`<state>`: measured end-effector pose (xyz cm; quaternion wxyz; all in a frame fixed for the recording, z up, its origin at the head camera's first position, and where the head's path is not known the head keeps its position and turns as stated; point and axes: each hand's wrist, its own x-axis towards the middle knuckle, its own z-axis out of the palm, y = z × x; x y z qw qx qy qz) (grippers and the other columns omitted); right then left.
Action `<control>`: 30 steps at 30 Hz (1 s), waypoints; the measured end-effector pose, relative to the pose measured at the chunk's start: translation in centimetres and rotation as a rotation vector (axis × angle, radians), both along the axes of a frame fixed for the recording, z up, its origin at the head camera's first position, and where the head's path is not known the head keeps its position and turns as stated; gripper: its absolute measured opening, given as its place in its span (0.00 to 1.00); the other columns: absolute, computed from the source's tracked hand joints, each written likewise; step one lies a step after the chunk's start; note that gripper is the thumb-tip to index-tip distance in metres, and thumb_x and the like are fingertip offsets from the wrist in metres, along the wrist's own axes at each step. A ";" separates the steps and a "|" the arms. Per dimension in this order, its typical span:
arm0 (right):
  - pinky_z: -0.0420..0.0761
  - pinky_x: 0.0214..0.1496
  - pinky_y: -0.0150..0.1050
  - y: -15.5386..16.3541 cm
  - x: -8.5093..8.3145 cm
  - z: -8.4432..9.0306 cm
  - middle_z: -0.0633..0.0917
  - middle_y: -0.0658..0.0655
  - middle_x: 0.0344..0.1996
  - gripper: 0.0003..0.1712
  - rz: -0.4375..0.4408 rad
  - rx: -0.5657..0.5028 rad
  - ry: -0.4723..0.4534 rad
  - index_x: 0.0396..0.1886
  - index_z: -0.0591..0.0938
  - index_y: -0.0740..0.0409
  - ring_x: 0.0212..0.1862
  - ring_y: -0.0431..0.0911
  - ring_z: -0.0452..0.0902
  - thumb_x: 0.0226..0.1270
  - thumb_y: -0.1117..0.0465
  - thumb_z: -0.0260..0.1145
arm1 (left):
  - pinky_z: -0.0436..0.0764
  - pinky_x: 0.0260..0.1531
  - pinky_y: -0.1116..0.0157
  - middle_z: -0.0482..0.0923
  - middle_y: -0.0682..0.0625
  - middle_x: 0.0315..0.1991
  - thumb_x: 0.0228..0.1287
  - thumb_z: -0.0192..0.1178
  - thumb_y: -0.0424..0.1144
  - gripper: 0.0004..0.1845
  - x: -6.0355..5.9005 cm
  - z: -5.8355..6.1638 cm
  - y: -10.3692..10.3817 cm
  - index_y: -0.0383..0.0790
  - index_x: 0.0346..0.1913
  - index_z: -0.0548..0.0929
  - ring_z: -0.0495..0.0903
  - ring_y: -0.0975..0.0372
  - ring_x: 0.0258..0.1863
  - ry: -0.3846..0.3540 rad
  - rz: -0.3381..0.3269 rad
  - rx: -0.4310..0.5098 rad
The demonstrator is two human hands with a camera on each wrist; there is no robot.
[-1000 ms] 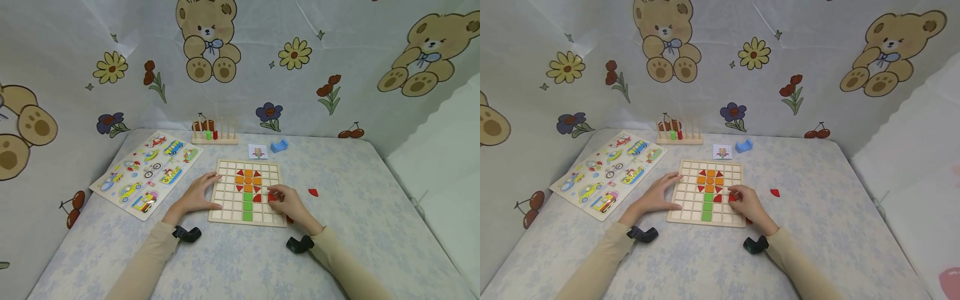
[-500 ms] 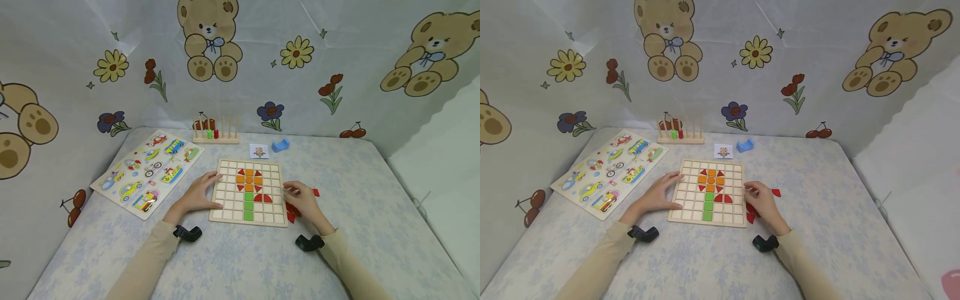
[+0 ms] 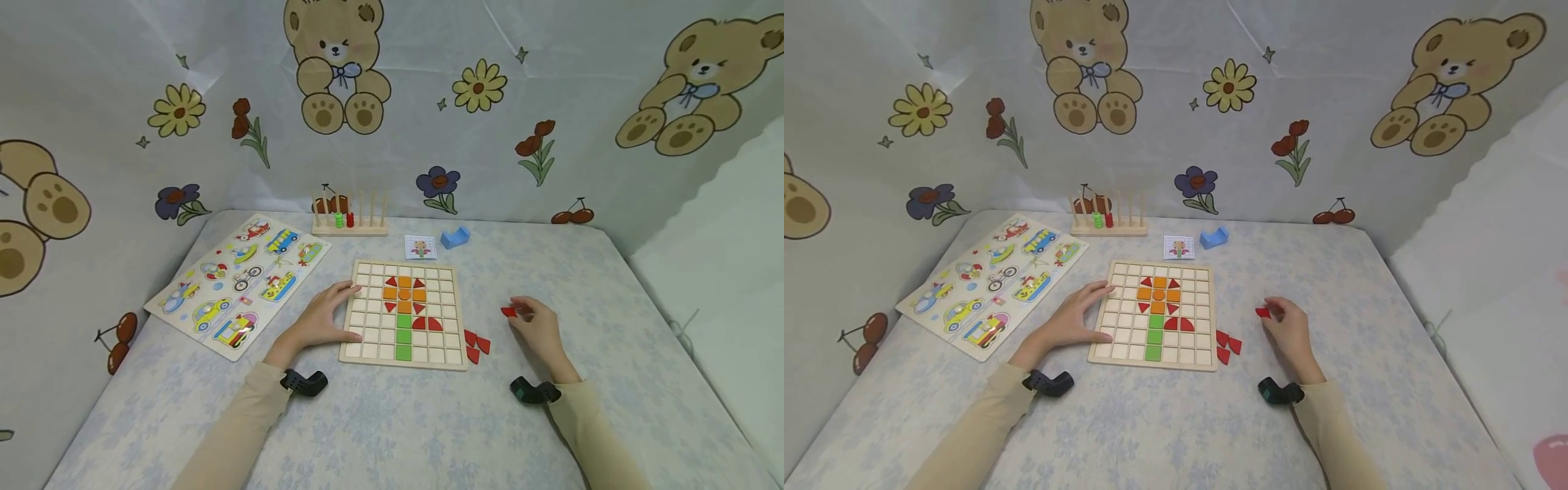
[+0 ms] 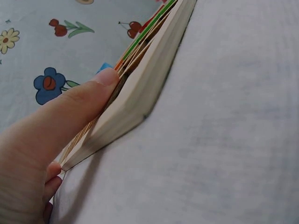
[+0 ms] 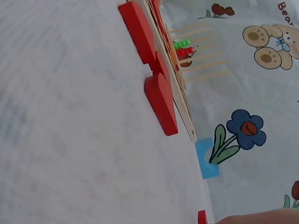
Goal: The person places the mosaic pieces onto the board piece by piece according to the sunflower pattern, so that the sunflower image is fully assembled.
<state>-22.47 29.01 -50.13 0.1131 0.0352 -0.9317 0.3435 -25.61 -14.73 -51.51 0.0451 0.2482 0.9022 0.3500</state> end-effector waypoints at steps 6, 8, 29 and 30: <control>0.77 0.41 0.28 -1.5 0.2 0.1 0.84 0.67 0.43 0.20 0.034 -0.036 -0.026 0.52 0.79 0.68 0.44 0.56 0.79 0.58 0.72 0.66 | 0.54 0.69 0.41 0.54 0.47 0.74 0.41 0.74 0.60 0.54 0.0 -0.1 -0.1 0.51 0.73 0.61 0.54 0.47 0.73 -0.005 0.001 0.000; 0.78 0.43 0.31 -2.3 0.3 0.3 0.84 0.66 0.44 0.20 0.072 -0.057 -0.054 0.53 0.79 0.67 0.45 0.56 0.79 0.59 0.72 0.66 | 0.55 0.69 0.41 0.54 0.47 0.74 0.40 0.74 0.60 0.54 0.0 -0.1 -0.1 0.51 0.73 0.61 0.54 0.47 0.73 -0.001 0.003 -0.002; 0.79 0.42 0.32 -3.8 0.5 0.0 0.84 0.65 0.46 0.20 0.088 -0.108 -0.065 0.53 0.80 0.64 0.44 0.55 0.79 0.60 0.73 0.65 | 0.53 0.70 0.42 0.53 0.48 0.74 0.40 0.73 0.62 0.55 -0.2 -0.3 -0.1 0.53 0.73 0.60 0.53 0.48 0.74 0.000 0.004 -0.004; 0.79 0.42 0.31 -3.8 0.4 -0.1 0.84 0.65 0.47 0.19 0.089 -0.114 -0.064 0.53 0.80 0.64 0.45 0.55 0.80 0.60 0.73 0.64 | 0.54 0.70 0.42 0.53 0.48 0.74 0.40 0.73 0.62 0.55 -0.2 -0.3 -0.1 0.53 0.73 0.60 0.53 0.48 0.74 0.000 0.004 -0.004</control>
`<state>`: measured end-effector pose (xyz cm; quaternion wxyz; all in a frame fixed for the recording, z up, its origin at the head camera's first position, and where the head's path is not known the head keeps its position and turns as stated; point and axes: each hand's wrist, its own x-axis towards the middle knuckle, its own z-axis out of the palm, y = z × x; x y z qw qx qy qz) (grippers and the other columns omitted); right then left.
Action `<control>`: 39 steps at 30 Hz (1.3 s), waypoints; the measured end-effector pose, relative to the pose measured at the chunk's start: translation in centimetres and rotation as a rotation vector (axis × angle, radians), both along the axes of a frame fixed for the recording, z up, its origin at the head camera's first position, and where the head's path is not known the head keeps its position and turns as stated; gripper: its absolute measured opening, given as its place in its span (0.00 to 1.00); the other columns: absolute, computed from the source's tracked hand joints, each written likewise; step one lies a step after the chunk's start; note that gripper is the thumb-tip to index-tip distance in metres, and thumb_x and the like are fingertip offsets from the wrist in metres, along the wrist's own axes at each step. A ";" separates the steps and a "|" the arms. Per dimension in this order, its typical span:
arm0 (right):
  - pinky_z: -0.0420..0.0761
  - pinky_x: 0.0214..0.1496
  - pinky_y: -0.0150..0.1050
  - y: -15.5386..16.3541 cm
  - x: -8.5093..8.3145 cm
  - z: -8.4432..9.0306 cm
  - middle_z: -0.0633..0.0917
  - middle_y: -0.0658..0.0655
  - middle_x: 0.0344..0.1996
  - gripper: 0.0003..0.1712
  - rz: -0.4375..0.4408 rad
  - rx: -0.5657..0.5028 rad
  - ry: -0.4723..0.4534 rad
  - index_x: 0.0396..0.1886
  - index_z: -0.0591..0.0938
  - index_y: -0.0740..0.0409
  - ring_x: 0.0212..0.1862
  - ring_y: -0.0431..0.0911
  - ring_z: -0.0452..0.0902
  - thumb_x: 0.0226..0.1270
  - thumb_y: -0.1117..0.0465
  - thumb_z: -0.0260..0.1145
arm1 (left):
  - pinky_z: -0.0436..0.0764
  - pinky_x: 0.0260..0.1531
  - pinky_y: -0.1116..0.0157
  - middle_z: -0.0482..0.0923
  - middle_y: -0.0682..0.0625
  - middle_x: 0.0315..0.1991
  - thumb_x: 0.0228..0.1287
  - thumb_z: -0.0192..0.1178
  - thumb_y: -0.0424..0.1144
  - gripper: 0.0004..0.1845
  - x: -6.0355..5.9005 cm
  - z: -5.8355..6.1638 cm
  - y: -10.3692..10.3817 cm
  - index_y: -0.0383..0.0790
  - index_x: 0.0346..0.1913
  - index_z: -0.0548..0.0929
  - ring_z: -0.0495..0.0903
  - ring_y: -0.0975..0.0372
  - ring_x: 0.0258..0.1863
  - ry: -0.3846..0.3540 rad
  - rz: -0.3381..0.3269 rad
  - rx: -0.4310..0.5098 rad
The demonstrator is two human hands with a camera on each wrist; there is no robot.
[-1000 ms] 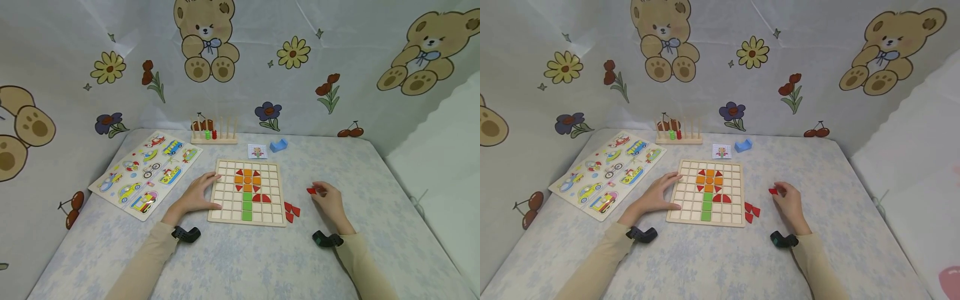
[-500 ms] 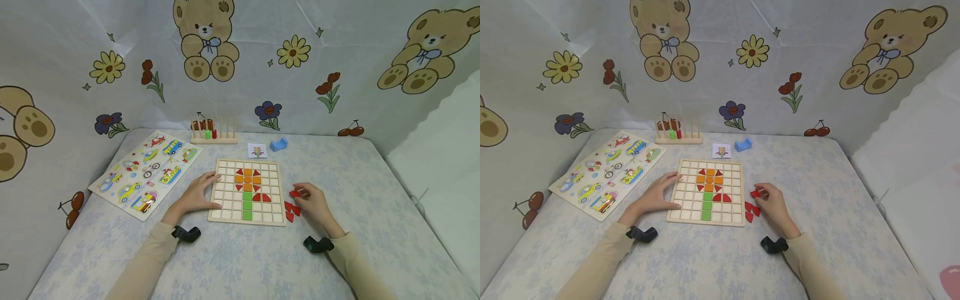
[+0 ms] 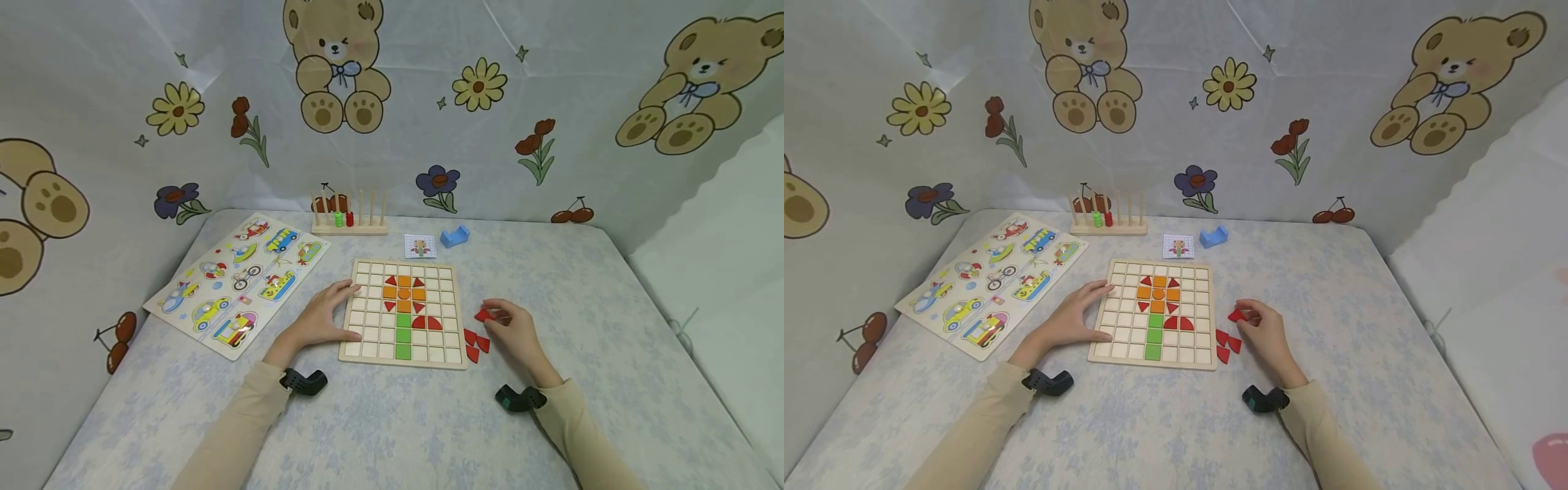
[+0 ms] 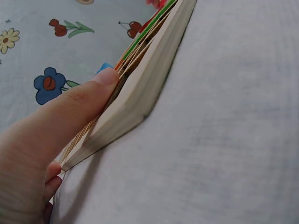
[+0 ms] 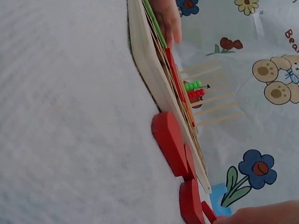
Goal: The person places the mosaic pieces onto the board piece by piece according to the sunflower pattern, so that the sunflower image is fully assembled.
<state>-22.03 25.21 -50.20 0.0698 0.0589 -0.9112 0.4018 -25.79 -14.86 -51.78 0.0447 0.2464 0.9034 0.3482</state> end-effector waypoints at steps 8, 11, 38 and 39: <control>0.76 0.42 0.33 -0.4 -0.1 -0.3 0.83 0.65 0.46 0.19 -0.020 0.001 -0.006 0.53 0.80 0.64 0.44 0.54 0.77 0.61 0.67 0.67 | 0.54 0.70 0.43 0.53 0.49 0.74 0.39 0.73 0.63 0.55 -0.1 0.0 0.0 0.54 0.73 0.61 0.53 0.49 0.74 -0.002 0.008 -0.007; 0.74 0.39 0.35 -0.9 -0.3 -0.5 0.83 0.64 0.44 0.20 -0.007 0.047 0.008 0.52 0.80 0.64 0.40 0.50 0.75 0.58 0.65 0.69 | 0.54 0.70 0.42 0.53 0.49 0.74 0.39 0.73 0.63 0.54 -0.1 0.0 -0.1 0.54 0.73 0.61 0.53 0.49 0.74 -0.002 0.008 -0.005; 0.79 0.43 0.37 -8.5 2.3 1.4 0.84 0.60 0.43 0.20 0.265 -0.062 0.038 0.48 0.82 0.64 0.42 0.51 0.78 0.52 0.72 0.70 | 0.54 0.69 0.42 0.53 0.48 0.75 0.40 0.73 0.62 0.54 0.2 0.2 0.0 0.53 0.73 0.60 0.53 0.48 0.74 -0.003 0.005 -0.005; 0.79 0.44 0.36 -9.0 2.4 1.4 0.84 0.59 0.43 0.20 0.284 -0.058 0.044 0.47 0.83 0.63 0.42 0.50 0.77 0.51 0.72 0.71 | 0.54 0.69 0.42 0.53 0.48 0.75 0.40 0.73 0.61 0.54 0.2 0.2 0.1 0.53 0.73 0.60 0.53 0.48 0.74 -0.002 0.004 -0.001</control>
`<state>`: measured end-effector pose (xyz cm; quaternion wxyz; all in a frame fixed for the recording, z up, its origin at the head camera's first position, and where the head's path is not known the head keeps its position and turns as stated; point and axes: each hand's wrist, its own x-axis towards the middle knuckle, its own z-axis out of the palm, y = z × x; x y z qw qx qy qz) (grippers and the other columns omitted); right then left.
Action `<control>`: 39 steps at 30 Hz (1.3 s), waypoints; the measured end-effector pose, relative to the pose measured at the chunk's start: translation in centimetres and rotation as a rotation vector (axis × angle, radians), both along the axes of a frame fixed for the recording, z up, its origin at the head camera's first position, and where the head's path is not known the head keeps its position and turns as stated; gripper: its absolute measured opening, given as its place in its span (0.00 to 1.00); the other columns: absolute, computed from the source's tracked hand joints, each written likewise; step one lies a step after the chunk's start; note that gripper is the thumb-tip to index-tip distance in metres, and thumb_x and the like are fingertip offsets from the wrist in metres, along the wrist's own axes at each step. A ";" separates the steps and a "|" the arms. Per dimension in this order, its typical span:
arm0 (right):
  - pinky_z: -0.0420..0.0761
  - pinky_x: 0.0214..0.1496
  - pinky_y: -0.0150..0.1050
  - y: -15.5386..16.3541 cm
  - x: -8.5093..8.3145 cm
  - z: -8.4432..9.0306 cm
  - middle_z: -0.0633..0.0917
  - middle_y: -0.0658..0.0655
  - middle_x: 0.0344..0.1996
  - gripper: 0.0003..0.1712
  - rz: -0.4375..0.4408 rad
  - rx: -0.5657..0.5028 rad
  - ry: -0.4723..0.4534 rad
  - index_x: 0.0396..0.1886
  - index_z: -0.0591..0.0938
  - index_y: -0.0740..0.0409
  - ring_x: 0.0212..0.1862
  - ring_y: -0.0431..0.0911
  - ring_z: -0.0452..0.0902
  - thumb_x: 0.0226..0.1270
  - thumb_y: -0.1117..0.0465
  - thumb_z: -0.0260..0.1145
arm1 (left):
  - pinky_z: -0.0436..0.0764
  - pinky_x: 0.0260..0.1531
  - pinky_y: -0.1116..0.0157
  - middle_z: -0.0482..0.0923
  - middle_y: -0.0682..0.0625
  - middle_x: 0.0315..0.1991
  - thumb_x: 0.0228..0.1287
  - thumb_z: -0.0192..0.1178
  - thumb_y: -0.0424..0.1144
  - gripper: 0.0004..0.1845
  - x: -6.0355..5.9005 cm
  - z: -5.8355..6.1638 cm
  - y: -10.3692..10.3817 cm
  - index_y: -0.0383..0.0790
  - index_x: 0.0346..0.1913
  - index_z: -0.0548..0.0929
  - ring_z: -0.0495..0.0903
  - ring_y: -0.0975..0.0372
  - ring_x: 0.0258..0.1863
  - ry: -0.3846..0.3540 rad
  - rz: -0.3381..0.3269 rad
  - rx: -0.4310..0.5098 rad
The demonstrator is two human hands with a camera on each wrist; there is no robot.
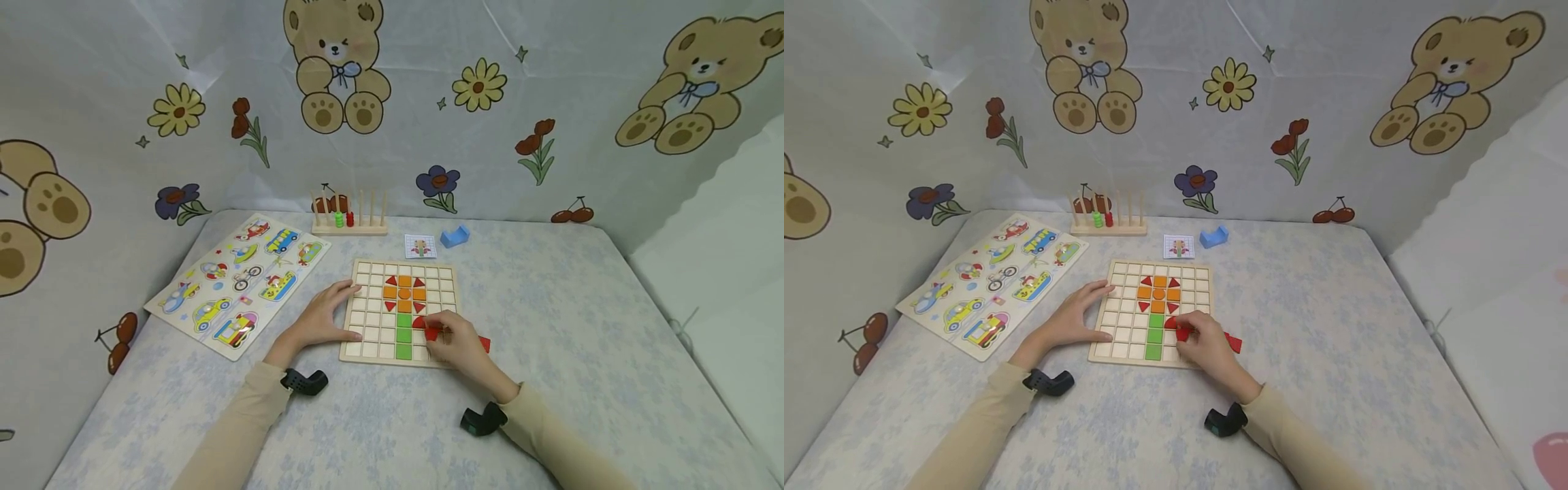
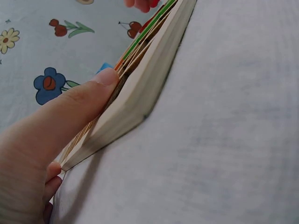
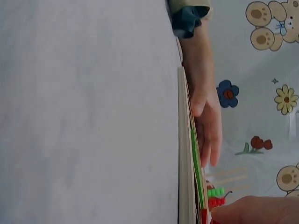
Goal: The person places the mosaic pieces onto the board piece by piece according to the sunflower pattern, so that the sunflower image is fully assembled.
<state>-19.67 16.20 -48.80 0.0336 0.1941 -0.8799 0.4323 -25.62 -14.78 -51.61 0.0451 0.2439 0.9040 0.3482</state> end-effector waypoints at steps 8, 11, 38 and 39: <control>0.77 0.51 0.40 -2.0 -0.1 -0.6 0.85 0.55 0.42 0.20 0.031 0.034 0.058 0.46 0.84 0.61 0.46 0.48 0.77 0.50 0.70 0.73 | 0.54 0.70 0.42 0.52 0.50 0.75 0.40 0.72 0.64 0.54 -0.3 -0.4 -0.1 0.55 0.73 0.60 0.52 0.49 0.74 -0.001 0.000 -0.005; 0.78 0.50 0.40 -1.9 -0.1 -0.7 0.85 0.55 0.41 0.19 0.026 0.023 0.064 0.45 0.84 0.61 0.46 0.48 0.78 0.50 0.71 0.73 | 0.55 0.69 0.41 0.53 0.49 0.75 0.40 0.72 0.64 0.54 -0.3 -0.3 -0.1 0.54 0.73 0.60 0.53 0.49 0.74 0.009 -0.001 -0.001; 0.79 0.44 0.44 4.0 0.4 -0.5 0.84 0.60 0.41 0.21 -0.162 0.076 0.017 0.50 0.81 0.64 0.42 0.51 0.77 0.55 0.76 0.65 | 0.55 0.69 0.43 0.53 0.49 0.74 0.40 0.73 0.62 0.54 -0.2 -0.3 0.0 0.54 0.73 0.61 0.54 0.48 0.73 0.011 0.002 -0.010; 0.79 0.42 0.42 4.5 0.5 -0.7 0.84 0.60 0.41 0.21 -0.167 0.083 0.013 0.50 0.81 0.64 0.42 0.52 0.78 0.54 0.76 0.66 | 0.55 0.69 0.42 0.54 0.49 0.74 0.40 0.73 0.62 0.54 -0.2 -0.2 0.0 0.53 0.73 0.61 0.54 0.48 0.73 0.012 0.000 -0.011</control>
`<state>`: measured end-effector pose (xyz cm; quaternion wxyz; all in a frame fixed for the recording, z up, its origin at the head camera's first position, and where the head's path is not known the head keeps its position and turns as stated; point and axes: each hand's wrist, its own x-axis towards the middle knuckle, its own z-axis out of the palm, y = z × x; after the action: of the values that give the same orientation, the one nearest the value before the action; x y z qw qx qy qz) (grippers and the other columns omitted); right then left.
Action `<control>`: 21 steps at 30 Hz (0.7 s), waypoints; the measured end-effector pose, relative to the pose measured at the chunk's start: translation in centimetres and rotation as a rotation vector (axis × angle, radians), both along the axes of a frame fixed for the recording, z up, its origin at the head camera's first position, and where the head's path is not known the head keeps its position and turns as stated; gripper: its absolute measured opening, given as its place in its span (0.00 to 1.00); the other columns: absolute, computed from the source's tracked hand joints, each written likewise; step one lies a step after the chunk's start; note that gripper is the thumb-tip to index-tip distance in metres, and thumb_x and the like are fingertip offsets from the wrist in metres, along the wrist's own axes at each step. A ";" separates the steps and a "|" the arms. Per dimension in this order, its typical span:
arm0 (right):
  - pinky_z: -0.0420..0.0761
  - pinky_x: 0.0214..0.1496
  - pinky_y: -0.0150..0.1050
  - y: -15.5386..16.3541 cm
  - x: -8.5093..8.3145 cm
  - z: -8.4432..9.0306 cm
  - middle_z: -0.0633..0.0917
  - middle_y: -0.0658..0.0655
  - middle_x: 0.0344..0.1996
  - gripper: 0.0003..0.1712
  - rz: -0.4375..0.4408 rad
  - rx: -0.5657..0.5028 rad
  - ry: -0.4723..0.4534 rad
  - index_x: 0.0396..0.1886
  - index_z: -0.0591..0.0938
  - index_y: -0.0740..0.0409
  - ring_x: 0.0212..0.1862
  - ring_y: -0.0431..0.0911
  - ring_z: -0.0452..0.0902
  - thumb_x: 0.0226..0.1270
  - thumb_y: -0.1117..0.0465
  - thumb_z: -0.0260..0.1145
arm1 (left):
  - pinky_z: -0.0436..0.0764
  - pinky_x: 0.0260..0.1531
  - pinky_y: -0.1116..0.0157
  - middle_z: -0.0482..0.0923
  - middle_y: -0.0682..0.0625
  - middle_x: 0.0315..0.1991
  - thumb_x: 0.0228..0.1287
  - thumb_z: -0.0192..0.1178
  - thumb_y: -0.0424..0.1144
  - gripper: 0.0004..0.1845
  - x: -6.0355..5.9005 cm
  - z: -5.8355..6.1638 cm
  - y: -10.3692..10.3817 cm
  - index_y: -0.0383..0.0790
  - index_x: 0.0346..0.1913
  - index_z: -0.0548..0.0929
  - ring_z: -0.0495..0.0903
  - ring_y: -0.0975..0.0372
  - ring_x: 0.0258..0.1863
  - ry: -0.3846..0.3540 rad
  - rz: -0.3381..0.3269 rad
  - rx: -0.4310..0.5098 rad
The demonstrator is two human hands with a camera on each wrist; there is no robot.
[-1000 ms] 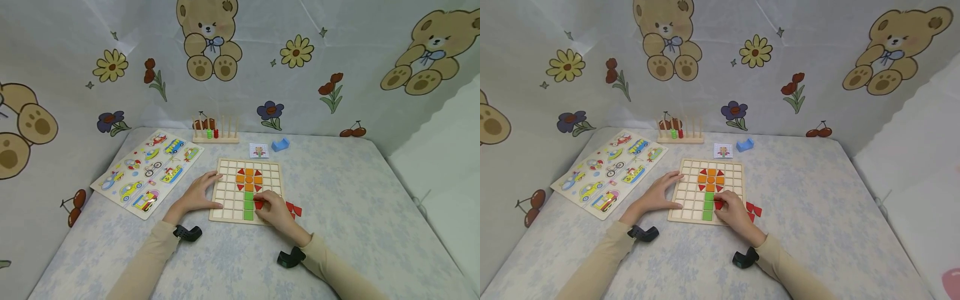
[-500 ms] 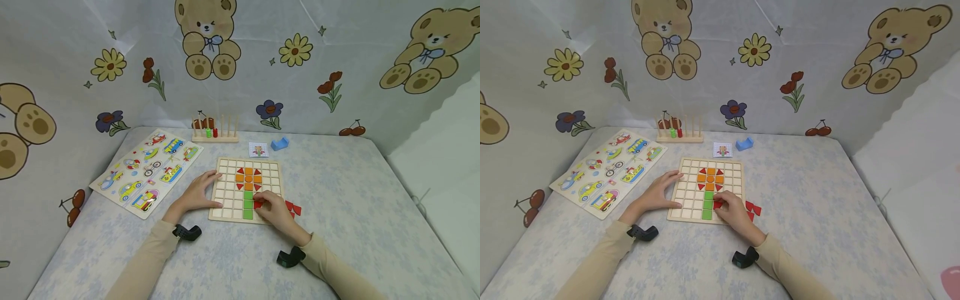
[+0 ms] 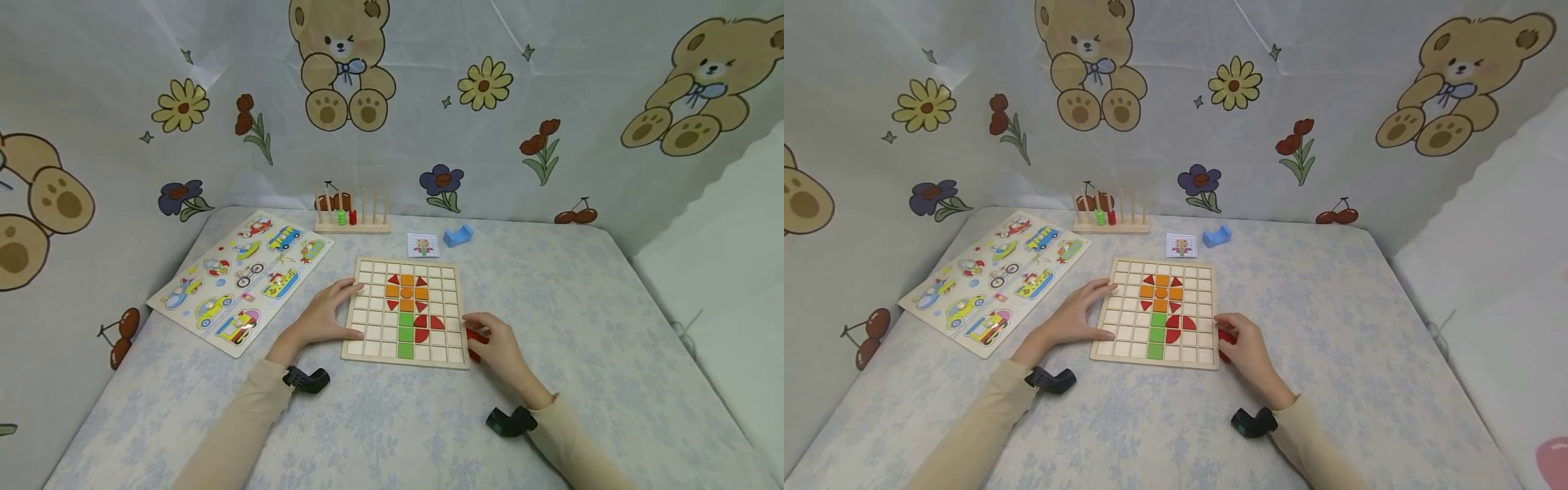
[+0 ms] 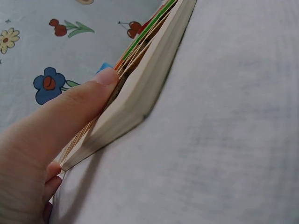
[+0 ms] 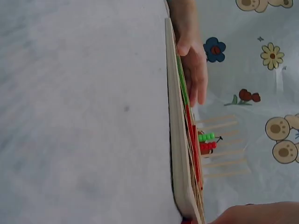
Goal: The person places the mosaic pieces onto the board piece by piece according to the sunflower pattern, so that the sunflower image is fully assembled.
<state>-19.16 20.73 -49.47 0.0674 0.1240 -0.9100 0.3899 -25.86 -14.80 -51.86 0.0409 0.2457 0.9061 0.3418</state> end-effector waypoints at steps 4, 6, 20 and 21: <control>0.79 0.36 0.32 1.6 0.3 -0.6 0.84 0.61 0.40 0.20 -0.005 -0.007 -0.015 0.49 0.81 0.65 0.38 0.49 0.79 0.54 0.74 0.69 | 0.55 0.69 0.42 0.53 0.49 0.74 0.40 0.73 0.63 0.54 0.0 0.0 0.0 0.53 0.72 0.61 0.54 0.48 0.73 -0.001 0.000 0.005; 0.77 0.33 0.30 2.1 0.2 -0.7 0.84 0.61 0.40 0.19 -0.010 -0.025 -0.016 0.48 0.81 0.65 0.35 0.46 0.77 0.54 0.73 0.70 | 0.55 0.69 0.42 0.54 0.48 0.74 0.40 0.73 0.62 0.54 0.1 0.0 0.1 0.53 0.72 0.61 0.54 0.48 0.73 -0.001 0.002 0.010; 0.74 0.31 0.30 3.5 -0.1 -0.4 0.84 0.61 0.42 0.21 0.135 -0.044 -0.115 0.49 0.82 0.62 0.33 0.38 0.71 0.55 0.77 0.63 | 0.54 0.69 0.42 0.53 0.48 0.74 0.41 0.73 0.61 0.53 0.0 -0.2 0.0 0.53 0.72 0.61 0.54 0.47 0.73 0.007 -0.009 0.018; 0.74 0.31 0.30 3.6 -0.2 -0.4 0.84 0.61 0.41 0.20 0.142 -0.041 -0.109 0.49 0.81 0.63 0.33 0.37 0.72 0.54 0.77 0.64 | 0.54 0.69 0.42 0.53 0.48 0.74 0.41 0.73 0.61 0.53 0.0 -0.1 -0.1 0.53 0.72 0.61 0.54 0.47 0.73 0.009 -0.009 0.017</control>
<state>-19.33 24.31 -49.85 -0.0076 0.1654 -0.8931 0.4183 -25.85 -14.86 -51.99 0.0361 0.2519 0.9022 0.3484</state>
